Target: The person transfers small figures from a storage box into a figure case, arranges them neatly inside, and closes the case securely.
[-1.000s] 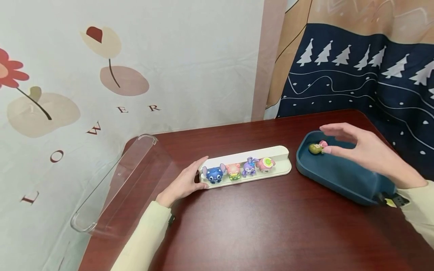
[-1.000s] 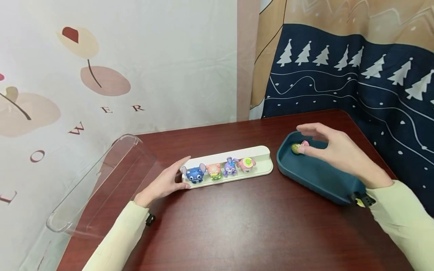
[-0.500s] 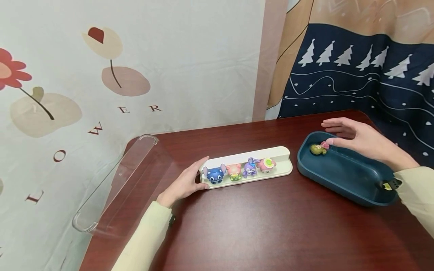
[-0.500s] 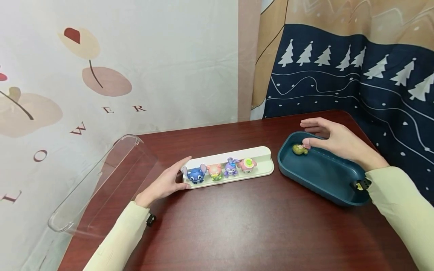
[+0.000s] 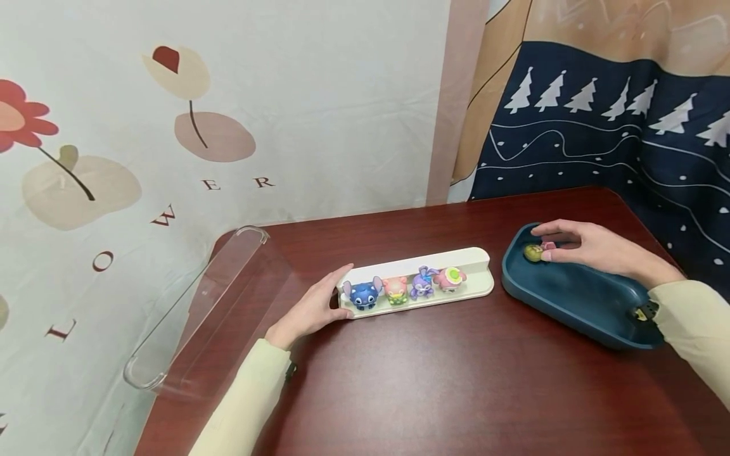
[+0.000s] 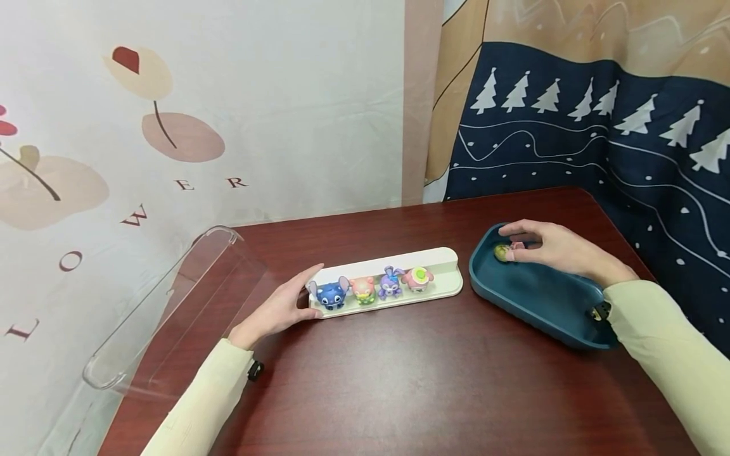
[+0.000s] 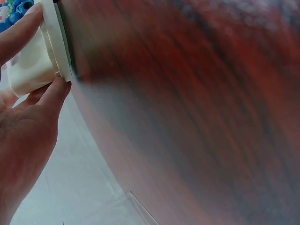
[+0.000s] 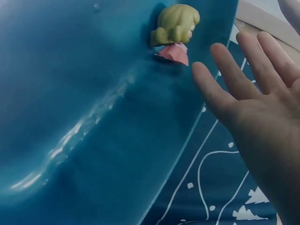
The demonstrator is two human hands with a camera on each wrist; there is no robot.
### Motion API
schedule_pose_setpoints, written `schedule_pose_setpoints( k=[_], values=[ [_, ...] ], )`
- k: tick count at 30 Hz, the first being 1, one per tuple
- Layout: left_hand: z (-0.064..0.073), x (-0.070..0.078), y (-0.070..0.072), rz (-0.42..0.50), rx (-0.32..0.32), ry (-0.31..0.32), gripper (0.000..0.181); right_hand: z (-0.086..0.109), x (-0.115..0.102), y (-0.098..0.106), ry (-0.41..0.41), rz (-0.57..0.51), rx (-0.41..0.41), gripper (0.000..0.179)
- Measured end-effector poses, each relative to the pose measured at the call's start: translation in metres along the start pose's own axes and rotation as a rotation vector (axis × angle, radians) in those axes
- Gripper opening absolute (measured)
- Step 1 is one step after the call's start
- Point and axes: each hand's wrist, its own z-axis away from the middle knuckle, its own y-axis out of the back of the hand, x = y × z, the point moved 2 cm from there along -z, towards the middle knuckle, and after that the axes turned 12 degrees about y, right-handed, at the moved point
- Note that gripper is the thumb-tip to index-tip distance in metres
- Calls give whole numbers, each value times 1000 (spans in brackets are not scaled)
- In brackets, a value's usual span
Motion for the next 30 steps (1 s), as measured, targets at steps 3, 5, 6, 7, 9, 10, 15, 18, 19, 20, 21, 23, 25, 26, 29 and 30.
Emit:
schedule_pose_setpoints(
  k=[3, 5, 6, 7, 9, 10, 15, 18, 19, 20, 21, 23, 25, 26, 29, 30],
  values=[
    [0, 0, 0, -1, -1, -3, 98, -1, 5, -4, 2, 13, -10, 57],
    [-1, 0, 0, -4, -1, -3, 98, -2, 8, -7, -3, 30, -13, 58],
    [-1, 0, 0, -5, -1, -1, 99, -2, 10, -8, -7, 33, -15, 59],
    [-1, 0, 0, -6, -2, 1, 99, -3, 11, -9, -11, 35, -19, 59],
    [-1, 0, -1, -9, -2, 2, 99, -4, 14, -10, -22, 47, -26, 60],
    [-1, 0, -1, -12, -1, 2, 99, -5, 16, -11, -23, 50, -29, 60],
    [-1, 0, 0, -17, 0, 3, 99, -8, 18, -13, -11, 69, -38, 61],
    [-1, 0, -1, -16, 0, 5, 99, -7, 17, -14, -9, 79, -42, 62],
    [-1, 0, -1, -17, 0, 5, 99, -7, 16, -14, -10, 80, -42, 62],
    [0, 0, -1, -16, 0, 5, 99, -6, 16, -14, -9, 80, -44, 63],
    [0, 0, -1, -15, 0, 4, 99, -5, 15, -15, -11, 77, -46, 63],
    [0, 0, -1, -15, 1, 3, 99, -4, 14, -15, -11, 68, -51, 64],
    [0, 0, -1, -14, 2, 1, 99, -2, 12, -16, -13, 50, -58, 65],
    [0, 0, -1, -13, 2, 1, 99, -2, 12, -16, -15, 39, -62, 65],
    [0, 0, 0, -12, 3, 1, 99, -1, 10, -17, -14, 17, -64, 63],
    [0, 0, 0, -13, 3, 1, 99, -1, 9, -17, -13, 15, -64, 62]
  ],
)
